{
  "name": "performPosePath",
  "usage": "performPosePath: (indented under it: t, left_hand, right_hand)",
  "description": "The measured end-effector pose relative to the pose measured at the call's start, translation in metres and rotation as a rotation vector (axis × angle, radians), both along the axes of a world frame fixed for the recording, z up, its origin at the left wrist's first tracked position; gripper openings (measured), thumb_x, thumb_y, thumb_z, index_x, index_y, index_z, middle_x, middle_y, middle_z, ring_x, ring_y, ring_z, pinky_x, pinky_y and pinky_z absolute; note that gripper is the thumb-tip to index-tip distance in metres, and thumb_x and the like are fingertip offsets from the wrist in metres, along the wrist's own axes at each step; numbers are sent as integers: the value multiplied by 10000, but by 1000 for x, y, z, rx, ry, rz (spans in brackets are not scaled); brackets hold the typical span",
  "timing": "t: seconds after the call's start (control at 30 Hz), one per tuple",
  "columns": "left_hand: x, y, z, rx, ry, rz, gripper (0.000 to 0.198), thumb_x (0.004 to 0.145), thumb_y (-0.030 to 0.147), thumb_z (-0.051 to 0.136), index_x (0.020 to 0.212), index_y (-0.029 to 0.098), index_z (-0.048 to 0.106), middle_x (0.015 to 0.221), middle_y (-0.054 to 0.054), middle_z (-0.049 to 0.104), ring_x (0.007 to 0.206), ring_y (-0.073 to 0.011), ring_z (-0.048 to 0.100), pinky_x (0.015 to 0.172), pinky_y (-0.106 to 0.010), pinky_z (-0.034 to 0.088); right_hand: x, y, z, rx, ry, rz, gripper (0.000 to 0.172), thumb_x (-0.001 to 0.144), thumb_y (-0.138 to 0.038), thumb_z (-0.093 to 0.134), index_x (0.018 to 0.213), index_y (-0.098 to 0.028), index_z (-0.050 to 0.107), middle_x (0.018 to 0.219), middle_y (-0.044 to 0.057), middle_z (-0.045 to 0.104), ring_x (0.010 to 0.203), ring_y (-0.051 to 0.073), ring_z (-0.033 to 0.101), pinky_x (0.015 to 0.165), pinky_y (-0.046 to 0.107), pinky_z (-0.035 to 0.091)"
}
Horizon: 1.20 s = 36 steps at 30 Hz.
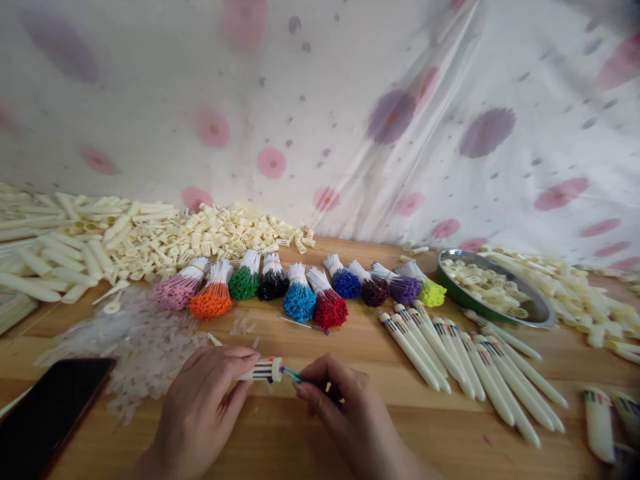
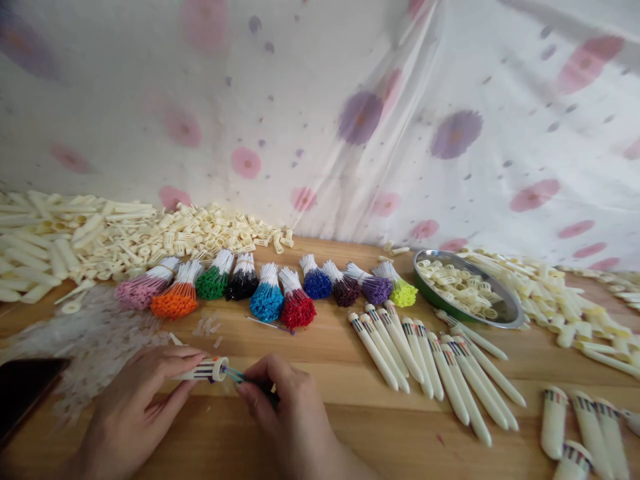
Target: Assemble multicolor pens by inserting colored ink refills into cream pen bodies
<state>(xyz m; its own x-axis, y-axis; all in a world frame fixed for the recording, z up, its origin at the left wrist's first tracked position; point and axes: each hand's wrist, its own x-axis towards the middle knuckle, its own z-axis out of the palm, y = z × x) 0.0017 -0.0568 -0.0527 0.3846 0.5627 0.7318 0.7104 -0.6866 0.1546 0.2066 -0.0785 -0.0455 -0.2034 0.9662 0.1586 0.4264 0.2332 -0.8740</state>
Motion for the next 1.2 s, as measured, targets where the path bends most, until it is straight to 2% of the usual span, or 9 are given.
performPosePath:
  t: [0.2, 0.4, 0.53, 0.67, 0.8, 1.03, 1.13, 1.2]
  left_hand:
    - [0, -2, 1, -18, -21, 11, 118, 826, 129, 482, 864, 196, 571, 765, -43, 724, 699, -182, 694, 644, -304, 534]
    - [1, -4, -2, -61, -32, -23, 127, 828, 138, 495, 899, 198, 581, 770, -29, 722, 722, -172, 691, 673, -296, 545]
    - [1, -5, -3, -69, -35, -66, 137, 830, 148, 518, 928, 211, 589, 783, -14, 736, 730, -165, 698, 693, -284, 551]
    - [1, -4, -2, -120, -9, -115, 167, 834, 170, 530, 977, 238, 583, 817, -9, 747, 746, -168, 706, 707, -284, 552]
    - [2, -5, 1, -121, 21, -163, 191, 830, 132, 514, 976, 225, 595, 817, -7, 742, 736, -151, 703, 717, -263, 544]
    - [1, -6, 5, -103, 14, -141, 204, 817, 110, 517, 971, 221, 594, 825, -4, 739, 752, -145, 697, 720, -258, 534]
    - [0, -4, 2, -114, 18, -125, 210, 810, 102, 511, 960, 226, 591, 820, -3, 737, 743, -152, 696, 713, -272, 535]
    - [-1, -3, 0, -107, 18, -101, 207, 806, 101, 510, 956, 222, 588, 810, -9, 735, 740, -162, 695, 710, -287, 537]
  right_hand:
    - [0, -2, 0, 114, -51, -7, 109, 830, -191, 544, 734, -159, 586, 559, -30, 572, 482, 85, 517, 458, 156, 379]
    - [4, -2, 2, 419, -213, 32, 189, 902, -207, 474, 749, -168, 577, 612, -6, 613, 523, 93, 548, 514, 173, 393]
    - [9, -2, 7, 536, -302, 85, 225, 938, -190, 408, 773, -177, 560, 619, -4, 613, 534, 98, 550, 526, 188, 390]
    - [14, -3, 10, 570, -398, 171, 218, 923, -117, 375, 805, -171, 550, 660, 14, 624, 574, 115, 561, 549, 210, 414]
    - [15, -5, 11, 565, -428, 199, 204, 904, -85, 385, 807, -166, 545, 669, 15, 623, 574, 118, 557, 551, 217, 427]
    - [15, -6, 9, 603, -382, 173, 166, 908, -82, 398, 895, -170, 538, 730, 20, 646, 625, 119, 585, 581, 218, 444]
    - [16, -5, 8, 631, -375, 159, 129, 926, -126, 417, 918, -167, 539, 741, 24, 658, 642, 124, 603, 591, 220, 450]
    - [19, -2, 5, 604, -379, 98, 126, 935, -183, 433, 882, -174, 547, 715, 16, 658, 617, 121, 607, 577, 216, 448]
